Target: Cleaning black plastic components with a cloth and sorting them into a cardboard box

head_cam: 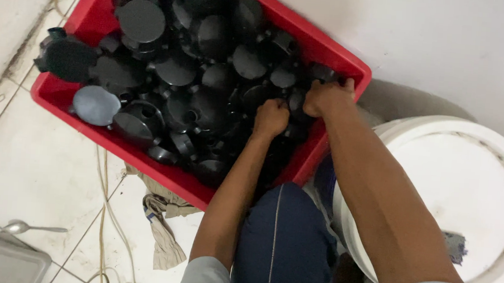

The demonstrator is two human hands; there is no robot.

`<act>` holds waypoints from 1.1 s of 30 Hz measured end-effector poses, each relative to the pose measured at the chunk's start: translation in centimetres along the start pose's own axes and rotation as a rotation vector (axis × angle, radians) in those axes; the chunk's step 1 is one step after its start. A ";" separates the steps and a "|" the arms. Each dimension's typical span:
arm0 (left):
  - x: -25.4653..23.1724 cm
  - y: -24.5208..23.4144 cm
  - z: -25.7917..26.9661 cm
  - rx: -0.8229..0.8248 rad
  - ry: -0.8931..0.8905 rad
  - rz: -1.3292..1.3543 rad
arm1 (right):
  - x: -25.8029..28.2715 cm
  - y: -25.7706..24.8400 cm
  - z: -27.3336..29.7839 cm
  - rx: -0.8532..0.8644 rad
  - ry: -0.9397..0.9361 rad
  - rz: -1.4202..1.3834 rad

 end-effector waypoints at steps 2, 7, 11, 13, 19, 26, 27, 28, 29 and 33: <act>-0.5 -0.6 0.8 0.025 -0.017 0.052 | -0.3 1.7 -2.5 0.080 -0.024 0.090; -1.7 -1.2 3.0 0.088 -0.037 0.136 | 0.9 1.3 -1.1 0.217 0.028 0.251; -1.7 -1.4 3.4 0.094 -0.026 0.176 | 0.6 2.0 -2.5 0.220 0.004 0.025; -1.6 -1.5 3.6 0.076 -0.027 0.209 | -0.5 3.6 -5.6 0.227 0.020 -0.048; -1.6 -1.8 4.2 0.011 -0.028 0.322 | 0.1 0.9 -2.3 0.119 -0.080 -0.224; 1.1 -2.0 3.7 -0.038 -0.017 0.631 | -1.0 2.1 -2.4 -0.108 -0.017 -0.493; 1.9 -1.6 2.5 -0.045 -0.003 0.675 | -1.2 2.0 -2.3 -0.167 -0.018 -0.586; 0.4 -2.7 4.9 -0.047 0.008 0.673 | -1.0 1.8 -1.6 -0.178 -0.021 -0.587; -1.1 -3.8 7.2 -0.061 0.021 0.685 | -0.8 1.5 -0.9 -0.235 -0.055 -0.617; -4.7 -6.1 12.2 -0.018 0.117 0.744 | -2.0 0.7 2.3 -0.440 -0.147 -0.667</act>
Point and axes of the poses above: each hand's wrist, its own z-axis away from the middle knuckle, its own y-axis out of the palm, x = y × z, the point moved 2 cm from there along -z, towards the middle knuckle, and after that the axes turned 12 degrees about -y, right-handed, at the moved point
